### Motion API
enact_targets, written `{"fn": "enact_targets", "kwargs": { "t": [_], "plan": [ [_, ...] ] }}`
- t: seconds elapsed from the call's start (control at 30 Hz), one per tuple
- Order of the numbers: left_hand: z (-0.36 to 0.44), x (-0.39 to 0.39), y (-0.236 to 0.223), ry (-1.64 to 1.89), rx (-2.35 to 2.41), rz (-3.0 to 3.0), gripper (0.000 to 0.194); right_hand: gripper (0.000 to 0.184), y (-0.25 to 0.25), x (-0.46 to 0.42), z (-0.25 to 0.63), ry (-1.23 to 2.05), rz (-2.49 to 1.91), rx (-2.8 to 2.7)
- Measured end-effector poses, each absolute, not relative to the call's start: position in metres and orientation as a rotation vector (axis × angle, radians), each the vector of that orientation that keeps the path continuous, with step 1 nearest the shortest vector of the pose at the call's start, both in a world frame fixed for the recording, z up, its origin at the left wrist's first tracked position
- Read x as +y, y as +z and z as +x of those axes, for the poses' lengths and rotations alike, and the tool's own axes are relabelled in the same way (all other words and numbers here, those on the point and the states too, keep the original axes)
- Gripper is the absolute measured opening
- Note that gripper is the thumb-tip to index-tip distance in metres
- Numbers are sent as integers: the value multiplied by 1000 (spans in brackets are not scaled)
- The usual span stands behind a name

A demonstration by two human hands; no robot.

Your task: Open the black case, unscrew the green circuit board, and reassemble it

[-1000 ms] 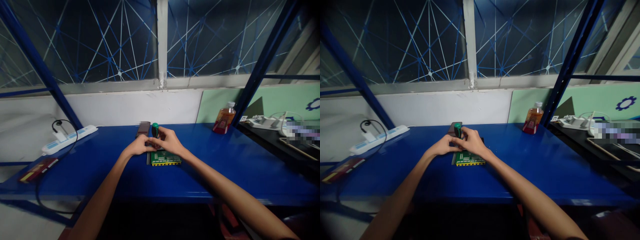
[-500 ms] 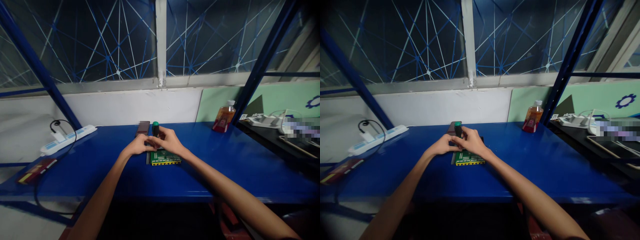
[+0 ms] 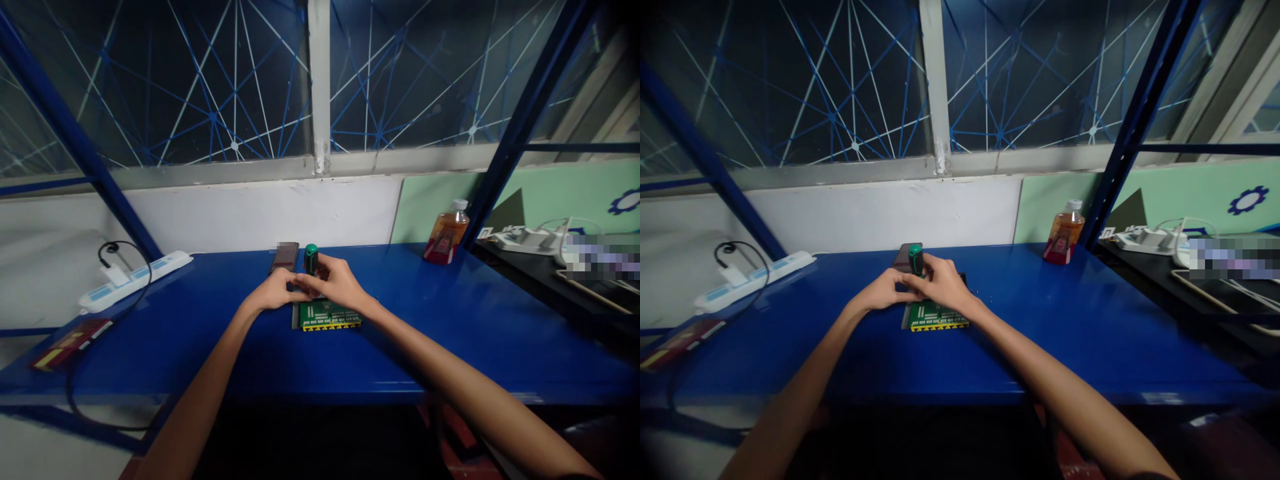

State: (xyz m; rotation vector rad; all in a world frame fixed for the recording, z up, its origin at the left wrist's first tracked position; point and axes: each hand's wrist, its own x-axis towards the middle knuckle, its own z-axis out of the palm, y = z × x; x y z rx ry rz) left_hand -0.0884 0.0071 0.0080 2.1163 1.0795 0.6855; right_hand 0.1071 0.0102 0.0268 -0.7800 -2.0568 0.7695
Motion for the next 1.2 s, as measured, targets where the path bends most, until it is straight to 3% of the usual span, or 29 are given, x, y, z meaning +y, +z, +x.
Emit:
{"fn": "enact_targets", "kwargs": {
  "t": [1.2],
  "plan": [
    [-88, 6, 9, 682, 1079, 2125, 17, 30, 26, 10, 109, 770, -787, -2054]
  ]
}}
